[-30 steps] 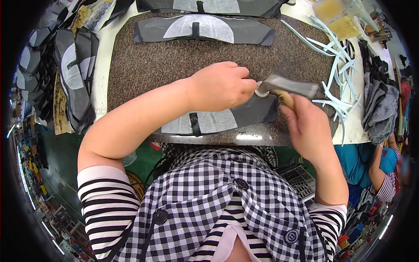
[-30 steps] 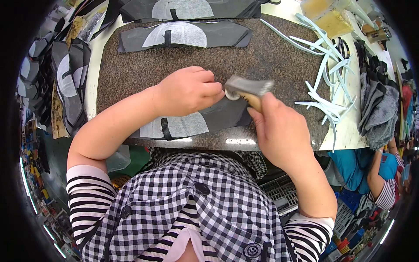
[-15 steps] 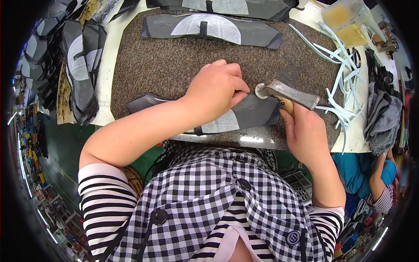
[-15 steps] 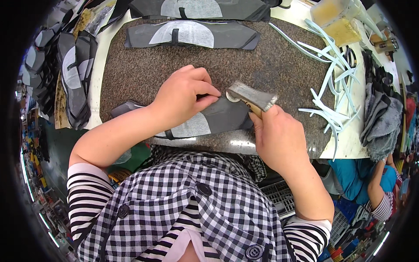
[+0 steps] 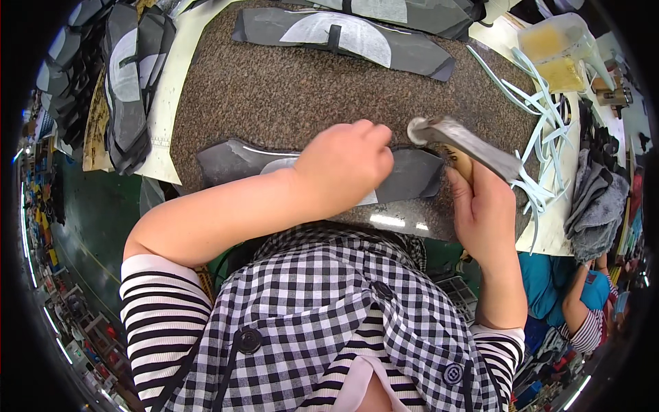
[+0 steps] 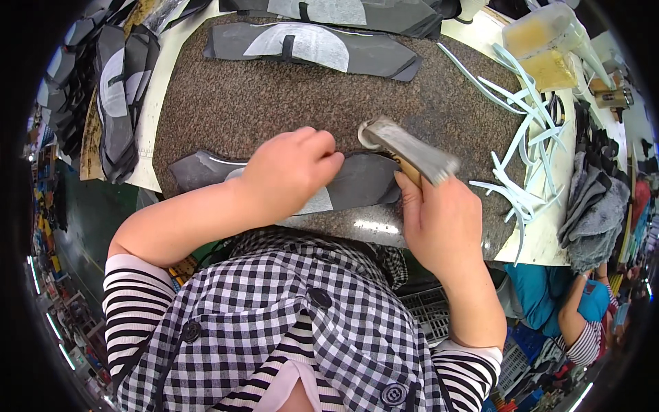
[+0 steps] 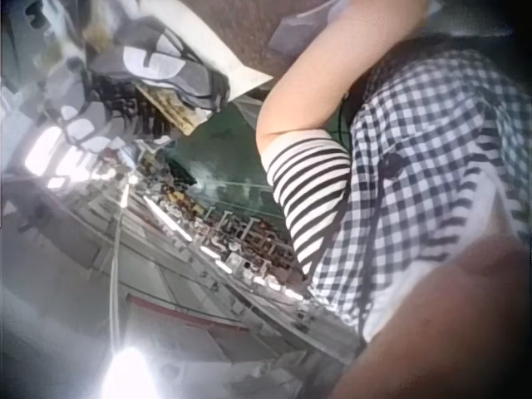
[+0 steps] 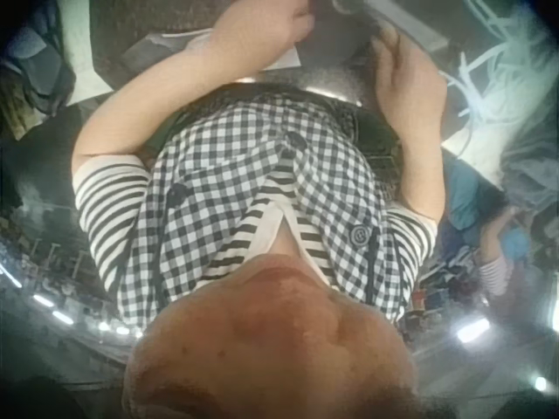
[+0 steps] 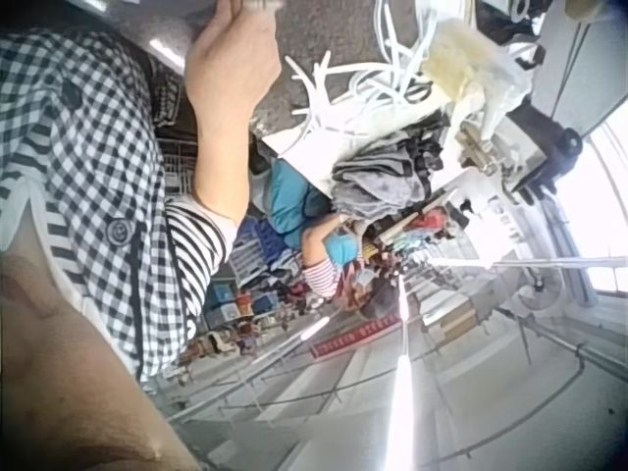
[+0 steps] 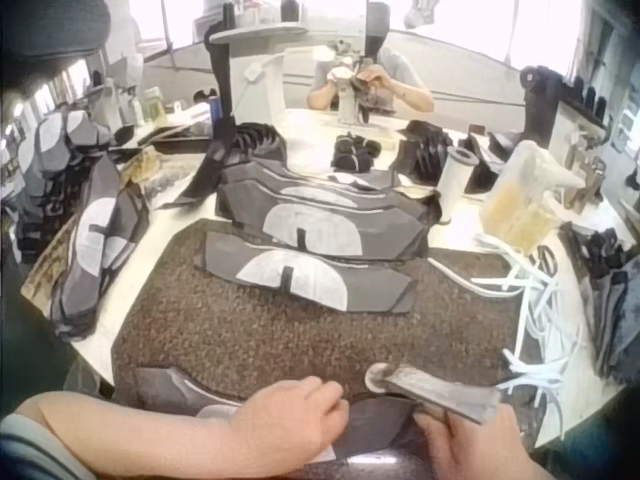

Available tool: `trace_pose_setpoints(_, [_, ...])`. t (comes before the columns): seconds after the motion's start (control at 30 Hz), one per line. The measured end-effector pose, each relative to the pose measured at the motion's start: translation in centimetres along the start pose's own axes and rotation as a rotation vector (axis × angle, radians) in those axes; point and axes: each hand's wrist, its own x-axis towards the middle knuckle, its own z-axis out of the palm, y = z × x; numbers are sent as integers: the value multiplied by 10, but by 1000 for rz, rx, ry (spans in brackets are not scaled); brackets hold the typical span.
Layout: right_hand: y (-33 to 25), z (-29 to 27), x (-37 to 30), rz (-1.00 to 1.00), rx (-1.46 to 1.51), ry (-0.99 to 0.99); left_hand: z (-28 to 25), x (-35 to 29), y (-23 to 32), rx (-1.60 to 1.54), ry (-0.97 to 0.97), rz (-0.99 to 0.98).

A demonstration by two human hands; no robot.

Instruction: The worker uses a hammer to flatten and bond shoe upper components on a manufacturing workbench.

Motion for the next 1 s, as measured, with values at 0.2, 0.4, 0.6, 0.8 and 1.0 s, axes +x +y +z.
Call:
trace_pose_setpoints(0.2, [-8, 5, 0, -60, -38, -14, -3, 3, 2, 35, -30, 20])
trace_pose_setpoints(0.4, [-15, 11, -7, 32, -121, -137, -14, -5, -9, -134, -79, -294])
trace_pose_setpoints(0.6, [-15, 14, -12, -25, -72, -37, -4, -16, -12, -335, 98, -222])
trace_pose_setpoints(0.8, [-24, 9, -5, -145, -25, 134, -8, -18, -6, -38, 23, 7])
trace_pose_setpoints(1.0, [-30, 11, -6, -39, -53, -22, -11, -17, -6, -2, -4, 24])
